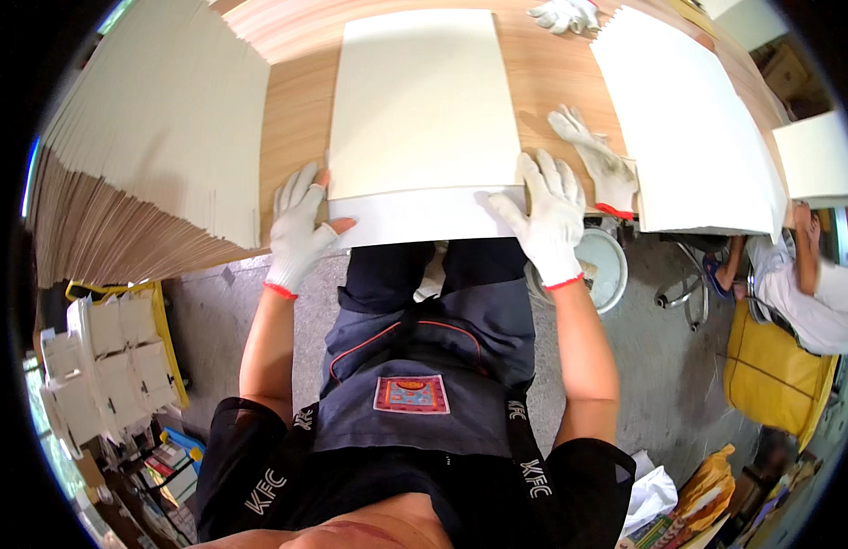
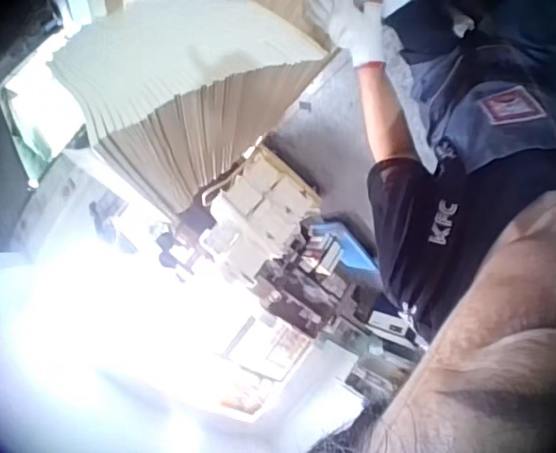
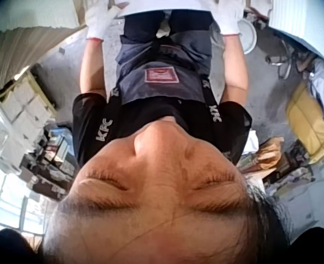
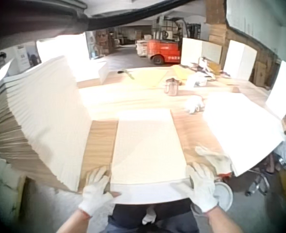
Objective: The person applies glue to the spine of a stack of white paper sheets using a brush and a bucket. They then place a cardboard cover onto the glued spine, press it down, and stack the assembled unit. The process is repeated for multiple units in a workshop environment.
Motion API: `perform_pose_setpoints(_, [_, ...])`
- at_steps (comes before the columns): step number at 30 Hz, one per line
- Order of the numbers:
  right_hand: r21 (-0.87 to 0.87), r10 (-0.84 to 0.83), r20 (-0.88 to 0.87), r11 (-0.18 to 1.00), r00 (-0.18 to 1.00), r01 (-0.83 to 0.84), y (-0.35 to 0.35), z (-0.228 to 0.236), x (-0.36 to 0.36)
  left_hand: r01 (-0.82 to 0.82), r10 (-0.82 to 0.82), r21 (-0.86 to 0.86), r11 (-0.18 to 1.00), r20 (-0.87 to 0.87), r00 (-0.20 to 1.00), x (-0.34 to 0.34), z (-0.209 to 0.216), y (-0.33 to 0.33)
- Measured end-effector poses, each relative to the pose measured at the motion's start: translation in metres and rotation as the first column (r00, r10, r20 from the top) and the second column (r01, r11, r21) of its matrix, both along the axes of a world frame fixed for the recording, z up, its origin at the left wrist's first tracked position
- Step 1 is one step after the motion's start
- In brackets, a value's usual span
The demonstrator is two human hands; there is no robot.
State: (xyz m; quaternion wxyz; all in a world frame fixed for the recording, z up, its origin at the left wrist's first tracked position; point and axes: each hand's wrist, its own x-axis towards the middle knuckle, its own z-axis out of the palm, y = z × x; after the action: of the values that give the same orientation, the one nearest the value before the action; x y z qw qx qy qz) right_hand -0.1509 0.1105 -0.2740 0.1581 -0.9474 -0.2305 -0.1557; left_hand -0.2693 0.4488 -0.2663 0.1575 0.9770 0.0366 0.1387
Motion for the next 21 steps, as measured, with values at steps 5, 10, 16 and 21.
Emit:
perform_pose_setpoints(5, [-0.017, 0.013, 0.017, 1.0, 1.0, -0.012, -0.005, -0.003, 0.001, -0.013, 0.012, -0.048, 0.999, -0.023, 1.0, 0.002, 0.002, -0.003])
perform_pose_setpoints(10, [-0.007, 0.021, 0.022, 1.0, 1.0, -0.021, -0.003, -0.005, 0.002, -0.033, 0.032, -0.037, 0.999, -0.014, 0.999, -0.001, 0.008, -0.004])
perform_pose_setpoints(16, [0.021, 0.025, -0.001, 0.999, 1.0, -0.025, -0.005, -0.005, 0.001, 0.213, -0.213, -0.003, 0.977, -0.069, 0.975, 0.003, 0.048, -0.031])
perform_pose_setpoints(21, [0.12, 0.083, -0.045, 0.99, 0.996, -0.077, -0.012, 0.004, 0.001, 0.266, -0.255, 0.024, 0.964, -0.21, 0.944, 0.018, 0.054, -0.022])
